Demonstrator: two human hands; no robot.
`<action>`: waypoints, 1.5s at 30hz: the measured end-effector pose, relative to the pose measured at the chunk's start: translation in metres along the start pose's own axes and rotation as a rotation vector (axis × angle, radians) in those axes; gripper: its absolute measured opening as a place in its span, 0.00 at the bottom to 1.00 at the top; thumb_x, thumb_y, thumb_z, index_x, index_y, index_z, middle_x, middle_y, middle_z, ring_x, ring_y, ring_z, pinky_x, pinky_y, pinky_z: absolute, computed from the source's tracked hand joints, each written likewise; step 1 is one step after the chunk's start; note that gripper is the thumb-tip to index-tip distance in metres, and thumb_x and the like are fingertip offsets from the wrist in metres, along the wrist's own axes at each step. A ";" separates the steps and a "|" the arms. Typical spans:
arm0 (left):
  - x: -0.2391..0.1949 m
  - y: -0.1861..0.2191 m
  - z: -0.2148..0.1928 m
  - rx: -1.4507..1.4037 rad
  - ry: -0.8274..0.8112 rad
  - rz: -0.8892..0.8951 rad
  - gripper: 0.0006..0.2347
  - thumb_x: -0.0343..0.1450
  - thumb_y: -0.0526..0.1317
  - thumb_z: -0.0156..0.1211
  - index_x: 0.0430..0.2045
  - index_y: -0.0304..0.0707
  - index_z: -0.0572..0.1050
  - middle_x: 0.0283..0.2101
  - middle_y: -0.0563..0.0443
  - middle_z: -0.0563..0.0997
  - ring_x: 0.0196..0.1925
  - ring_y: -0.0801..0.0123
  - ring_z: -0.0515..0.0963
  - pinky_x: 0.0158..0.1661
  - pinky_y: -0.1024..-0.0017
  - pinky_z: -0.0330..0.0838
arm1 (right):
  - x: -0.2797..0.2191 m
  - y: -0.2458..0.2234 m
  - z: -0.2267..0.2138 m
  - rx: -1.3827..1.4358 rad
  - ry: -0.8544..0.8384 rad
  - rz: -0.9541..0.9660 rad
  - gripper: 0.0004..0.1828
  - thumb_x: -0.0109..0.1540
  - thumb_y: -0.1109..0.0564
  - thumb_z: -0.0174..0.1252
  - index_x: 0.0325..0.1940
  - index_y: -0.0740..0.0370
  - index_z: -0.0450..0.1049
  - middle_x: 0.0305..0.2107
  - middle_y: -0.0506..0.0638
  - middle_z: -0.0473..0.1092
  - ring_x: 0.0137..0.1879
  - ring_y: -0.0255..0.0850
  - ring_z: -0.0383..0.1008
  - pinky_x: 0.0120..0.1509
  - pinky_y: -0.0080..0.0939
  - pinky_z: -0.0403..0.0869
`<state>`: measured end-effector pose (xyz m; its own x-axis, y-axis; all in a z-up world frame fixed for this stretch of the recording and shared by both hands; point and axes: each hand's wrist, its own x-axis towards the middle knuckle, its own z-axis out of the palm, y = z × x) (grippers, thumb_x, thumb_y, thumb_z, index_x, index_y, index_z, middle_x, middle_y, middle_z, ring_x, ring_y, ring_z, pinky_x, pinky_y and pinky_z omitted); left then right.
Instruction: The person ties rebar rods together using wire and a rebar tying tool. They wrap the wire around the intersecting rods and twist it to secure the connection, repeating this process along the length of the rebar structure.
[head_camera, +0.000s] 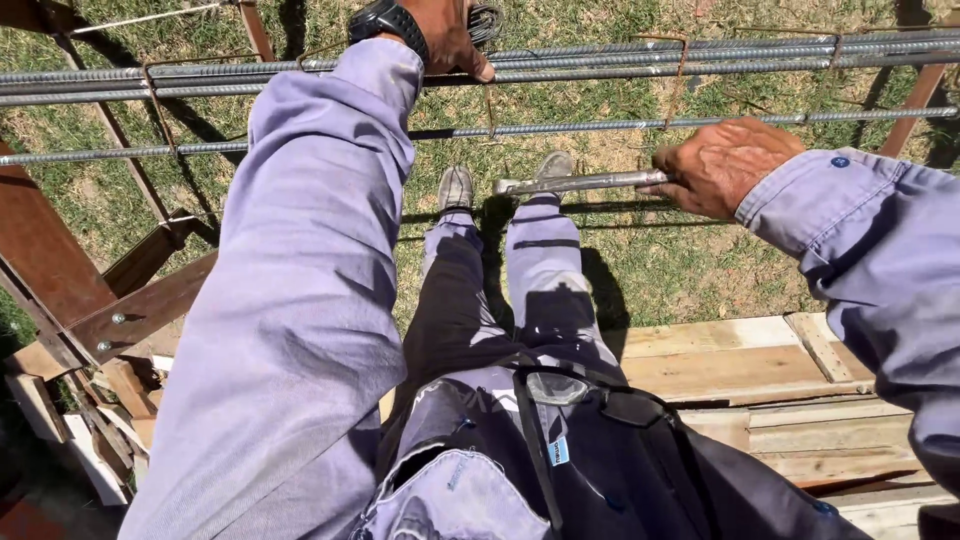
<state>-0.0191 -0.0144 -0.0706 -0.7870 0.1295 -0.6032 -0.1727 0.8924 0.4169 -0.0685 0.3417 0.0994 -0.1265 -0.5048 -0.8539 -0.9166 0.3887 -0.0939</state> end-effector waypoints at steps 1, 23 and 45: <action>-0.004 -0.001 0.001 -0.005 0.003 0.001 0.28 0.58 0.62 0.80 0.28 0.39 0.70 0.28 0.48 0.73 0.28 0.57 0.73 0.26 0.54 0.64 | -0.002 -0.001 -0.002 -0.005 -0.003 0.001 0.13 0.65 0.39 0.47 0.43 0.46 0.70 0.26 0.48 0.75 0.30 0.47 0.78 0.40 0.48 0.79; -0.165 0.162 -0.037 -1.971 0.369 -0.001 0.09 0.63 0.41 0.63 0.30 0.39 0.72 0.32 0.49 0.73 0.37 0.65 0.75 0.41 0.65 0.77 | -0.032 -0.092 0.056 1.800 0.874 -0.055 0.13 0.67 0.52 0.60 0.33 0.65 0.76 0.22 0.56 0.73 0.20 0.33 0.70 0.23 0.27 0.70; -0.216 0.195 0.076 -1.333 0.018 -0.076 0.33 0.72 0.40 0.60 0.66 0.21 0.49 0.69 0.17 0.49 0.70 0.25 0.56 0.68 0.37 0.54 | -0.079 -0.135 0.022 1.618 1.323 0.040 0.08 0.69 0.60 0.57 0.43 0.71 0.72 0.25 0.63 0.74 0.29 0.45 0.79 0.34 0.38 0.78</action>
<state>0.1627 0.1647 0.0894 -0.7554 0.0841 -0.6498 -0.6513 -0.2057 0.7305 0.0734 0.3460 0.1678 -0.9378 -0.3168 -0.1423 0.0767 0.2106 -0.9746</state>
